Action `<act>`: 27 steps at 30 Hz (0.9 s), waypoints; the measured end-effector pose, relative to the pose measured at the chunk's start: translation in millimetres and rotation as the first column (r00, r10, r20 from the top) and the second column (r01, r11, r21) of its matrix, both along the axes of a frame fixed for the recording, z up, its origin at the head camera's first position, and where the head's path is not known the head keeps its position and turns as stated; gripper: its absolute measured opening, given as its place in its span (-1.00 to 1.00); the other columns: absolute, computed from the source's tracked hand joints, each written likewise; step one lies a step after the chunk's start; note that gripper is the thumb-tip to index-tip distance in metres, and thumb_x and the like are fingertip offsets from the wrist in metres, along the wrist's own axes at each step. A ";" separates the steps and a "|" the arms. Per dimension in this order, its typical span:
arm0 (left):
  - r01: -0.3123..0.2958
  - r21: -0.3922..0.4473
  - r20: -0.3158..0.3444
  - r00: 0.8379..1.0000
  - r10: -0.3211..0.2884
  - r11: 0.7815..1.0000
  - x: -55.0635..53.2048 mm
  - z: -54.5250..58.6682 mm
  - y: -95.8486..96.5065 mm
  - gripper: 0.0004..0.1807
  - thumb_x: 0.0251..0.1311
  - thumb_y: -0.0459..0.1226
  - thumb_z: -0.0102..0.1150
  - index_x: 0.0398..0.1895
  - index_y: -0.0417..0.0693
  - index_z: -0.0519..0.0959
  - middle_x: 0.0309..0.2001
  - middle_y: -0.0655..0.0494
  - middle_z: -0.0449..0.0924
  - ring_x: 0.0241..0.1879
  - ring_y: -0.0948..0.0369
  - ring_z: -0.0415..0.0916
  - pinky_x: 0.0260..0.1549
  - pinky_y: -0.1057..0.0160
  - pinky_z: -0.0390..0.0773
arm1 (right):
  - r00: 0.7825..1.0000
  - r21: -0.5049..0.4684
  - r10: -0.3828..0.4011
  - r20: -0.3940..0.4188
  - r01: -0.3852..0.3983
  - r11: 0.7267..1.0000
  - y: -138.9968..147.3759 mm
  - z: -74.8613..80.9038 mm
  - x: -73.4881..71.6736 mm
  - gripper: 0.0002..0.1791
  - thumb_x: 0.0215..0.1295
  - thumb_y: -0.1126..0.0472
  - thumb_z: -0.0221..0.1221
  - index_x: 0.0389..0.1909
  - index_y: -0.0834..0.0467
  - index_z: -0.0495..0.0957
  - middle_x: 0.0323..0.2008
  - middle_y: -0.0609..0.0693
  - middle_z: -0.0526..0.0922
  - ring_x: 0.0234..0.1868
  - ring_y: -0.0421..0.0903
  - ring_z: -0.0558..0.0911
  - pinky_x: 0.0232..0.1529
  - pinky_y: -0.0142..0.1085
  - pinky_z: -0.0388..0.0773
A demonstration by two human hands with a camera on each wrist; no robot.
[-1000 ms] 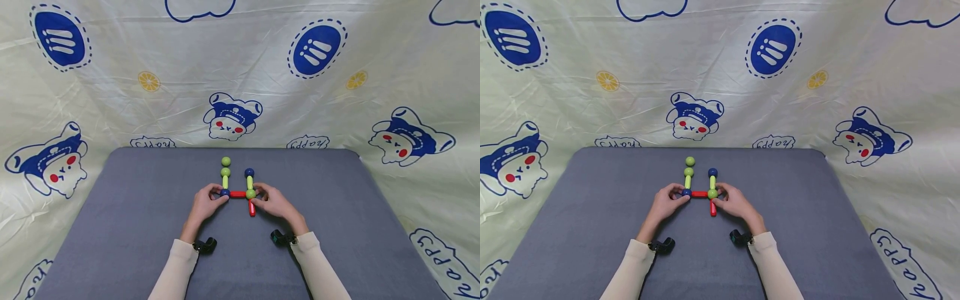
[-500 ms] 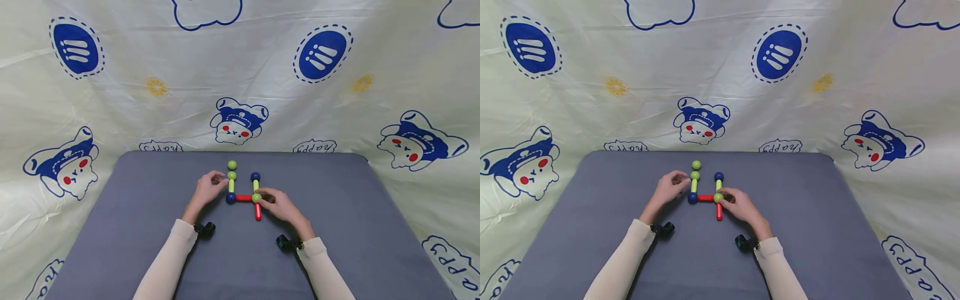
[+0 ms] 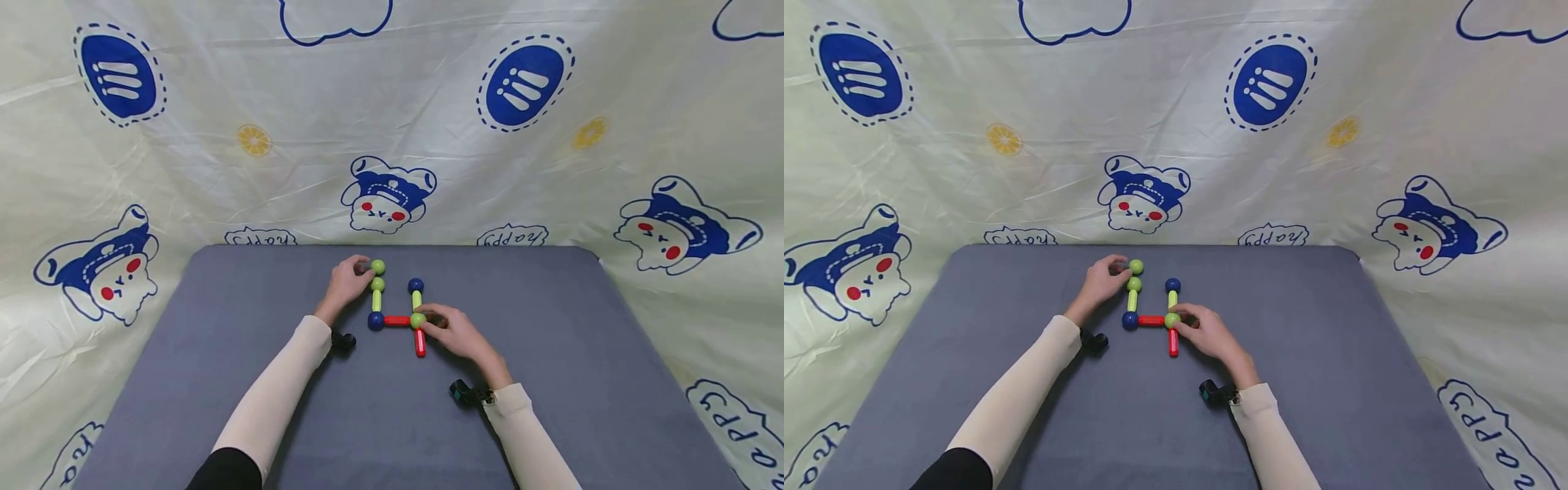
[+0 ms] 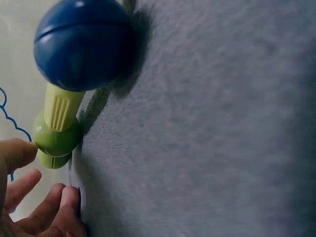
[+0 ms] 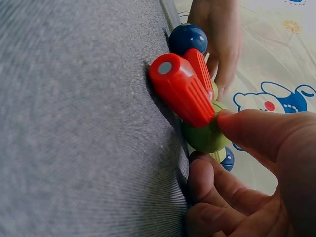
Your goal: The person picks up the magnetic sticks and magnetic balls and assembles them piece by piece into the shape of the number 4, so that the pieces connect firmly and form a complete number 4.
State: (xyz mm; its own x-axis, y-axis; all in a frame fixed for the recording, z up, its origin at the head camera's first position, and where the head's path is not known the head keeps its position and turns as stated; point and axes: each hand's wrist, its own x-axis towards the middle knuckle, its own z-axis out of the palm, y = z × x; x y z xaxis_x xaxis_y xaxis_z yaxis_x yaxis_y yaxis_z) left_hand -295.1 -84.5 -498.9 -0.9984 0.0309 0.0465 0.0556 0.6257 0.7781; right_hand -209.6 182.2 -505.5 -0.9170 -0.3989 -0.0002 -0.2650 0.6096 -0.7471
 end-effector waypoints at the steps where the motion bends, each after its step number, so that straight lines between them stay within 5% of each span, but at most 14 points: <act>1: 0.012 -0.015 0.001 1.000 -0.012 1.000 -2.8 1.1 1.4 -0.56 0.39 -0.12 0.24 0.25 -0.09 0.58 0.07 -0.15 0.67 0.09 -0.05 0.57 0.16 -0.06 0.51 | 1.000 -0.001 -0.002 -0.004 0.002 1.000 0.1 0.6 -0.5 -0.65 0.49 0.12 0.22 0.23 0.04 0.61 0.05 0.14 0.69 -0.30 -0.09 0.58 -0.26 -0.23 0.49; 11: 0.071 -0.065 0.070 0.995 -0.066 0.995 -15.7 11.8 10.2 -0.51 0.41 -0.11 0.23 0.35 -0.04 0.53 0.14 -0.14 0.64 0.05 -0.01 0.54 0.15 -0.03 0.53 | 1.000 0.008 -0.016 0.011 0.016 1.000 -1.8 4.0 -1.1 -0.65 0.48 0.10 0.23 0.22 0.02 0.61 0.01 0.10 0.68 -0.37 -0.12 0.54 -0.32 -0.25 0.47; 15: 0.034 -0.034 0.087 0.996 -0.031 0.999 -15.5 8.6 10.1 -0.59 0.40 -0.14 0.26 0.22 -0.12 0.57 0.10 -0.16 0.64 0.05 -0.03 0.53 0.14 -0.02 0.54 | 0.999 0.017 -0.022 0.034 0.022 1.000 -2.0 4.3 0.9 -0.64 0.46 0.08 0.25 0.22 0.01 0.61 0.01 0.07 0.68 -0.35 -0.12 0.54 -0.32 -0.25 0.47; 23: -0.081 0.068 0.011 0.997 0.081 0.994 -14.0 4.3 1.5 -0.62 0.33 -0.14 0.31 0.12 -0.12 0.61 -0.02 -0.13 0.67 0.01 -0.02 0.57 0.07 0.00 0.53 | 1.000 0.026 -0.016 0.022 0.015 1.000 -3.3 5.2 -0.3 -0.63 0.47 0.09 0.24 0.23 0.04 0.59 0.01 0.10 0.68 -0.32 -0.11 0.56 -0.31 -0.26 0.48; 27: -0.093 0.142 -0.028 0.995 0.098 0.986 -9.0 6.6 -1.9 -0.63 0.31 -0.13 0.32 0.10 -0.10 0.62 -0.03 -0.13 0.69 0.03 -0.04 0.56 0.04 -0.02 0.51 | 0.999 0.025 -0.025 0.028 0.024 0.999 -3.9 7.0 -0.3 -0.61 0.45 0.10 0.26 0.23 0.07 0.57 0.01 0.11 0.69 -0.31 -0.10 0.57 -0.28 -0.25 0.50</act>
